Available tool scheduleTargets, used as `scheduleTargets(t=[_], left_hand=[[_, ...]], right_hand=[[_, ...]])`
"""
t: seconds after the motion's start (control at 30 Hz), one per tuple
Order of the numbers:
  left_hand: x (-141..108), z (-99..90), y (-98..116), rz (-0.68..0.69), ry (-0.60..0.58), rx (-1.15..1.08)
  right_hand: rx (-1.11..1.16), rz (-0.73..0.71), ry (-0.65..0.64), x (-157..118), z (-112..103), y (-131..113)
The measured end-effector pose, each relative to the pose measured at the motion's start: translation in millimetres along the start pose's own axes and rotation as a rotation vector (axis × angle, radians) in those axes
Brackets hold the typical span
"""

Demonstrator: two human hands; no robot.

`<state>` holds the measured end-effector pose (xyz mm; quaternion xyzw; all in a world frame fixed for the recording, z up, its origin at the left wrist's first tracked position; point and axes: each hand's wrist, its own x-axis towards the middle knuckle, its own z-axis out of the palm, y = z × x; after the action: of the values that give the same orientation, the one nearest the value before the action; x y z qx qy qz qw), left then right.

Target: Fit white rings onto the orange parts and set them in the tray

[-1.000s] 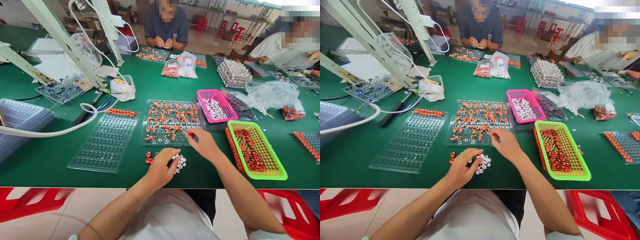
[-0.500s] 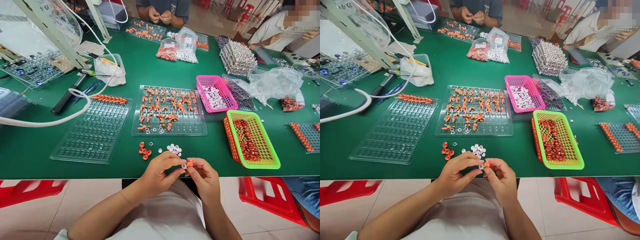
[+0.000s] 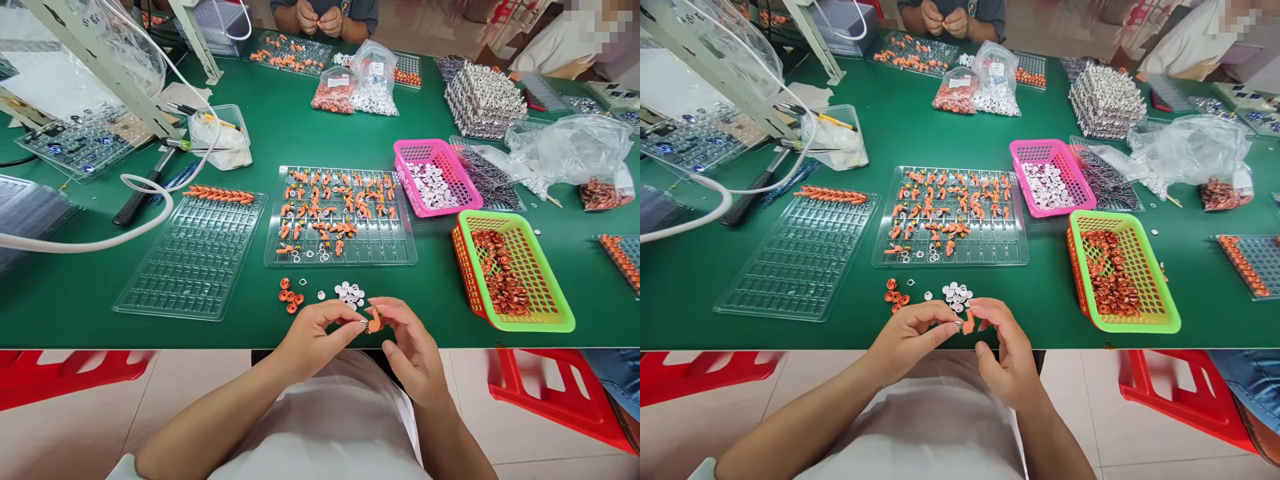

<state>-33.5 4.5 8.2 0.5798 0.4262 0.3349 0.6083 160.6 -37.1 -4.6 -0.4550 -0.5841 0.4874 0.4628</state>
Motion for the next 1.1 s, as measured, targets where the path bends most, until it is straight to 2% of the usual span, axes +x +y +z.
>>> scheduleTargets(t=[0.2, 0.33, 0.5, 0.6, 0.67, 0.77, 0.9, 1.0, 1.1], left_hand=[[-1, 9.4, 5, -0.056, 0.018, -0.117], [-3, 12.1, 6, 0.082, 0.132, 0.027], [-4, 14.6, 2, 0.281, 0.235, 0.214], [-4, 16.3, 1, 0.331, 0.247, 0.254], [-4, 16.6, 2, 0.319, 0.243, 0.252], [-4, 14.4, 3, 0.247, 0.207, 0.206], [-2, 6.7, 4, 0.108, 0.045, 0.027], [2, 0.4, 2, -0.01, -0.085, -0.137], [5, -3.9, -1, -0.08, -0.165, -0.233]], right_hand=[[-0.125, -0.121, -0.089, 9, 0, -5], [-0.205, -0.11, -0.064, 12, 2, -4], [-0.26, -0.091, 0.032, 10, 7, -2], [-0.276, -0.139, 0.062, 10, 10, -1], [-0.317, -0.178, 0.079, 11, 11, 1], [-0.375, -0.212, 0.097, 12, 11, 2], [-0.316, -0.175, 0.083, 14, 9, 2], [-0.165, -0.085, 0.01, 15, 5, 1], [-0.027, 0.011, -0.1, 17, 1, 0]])
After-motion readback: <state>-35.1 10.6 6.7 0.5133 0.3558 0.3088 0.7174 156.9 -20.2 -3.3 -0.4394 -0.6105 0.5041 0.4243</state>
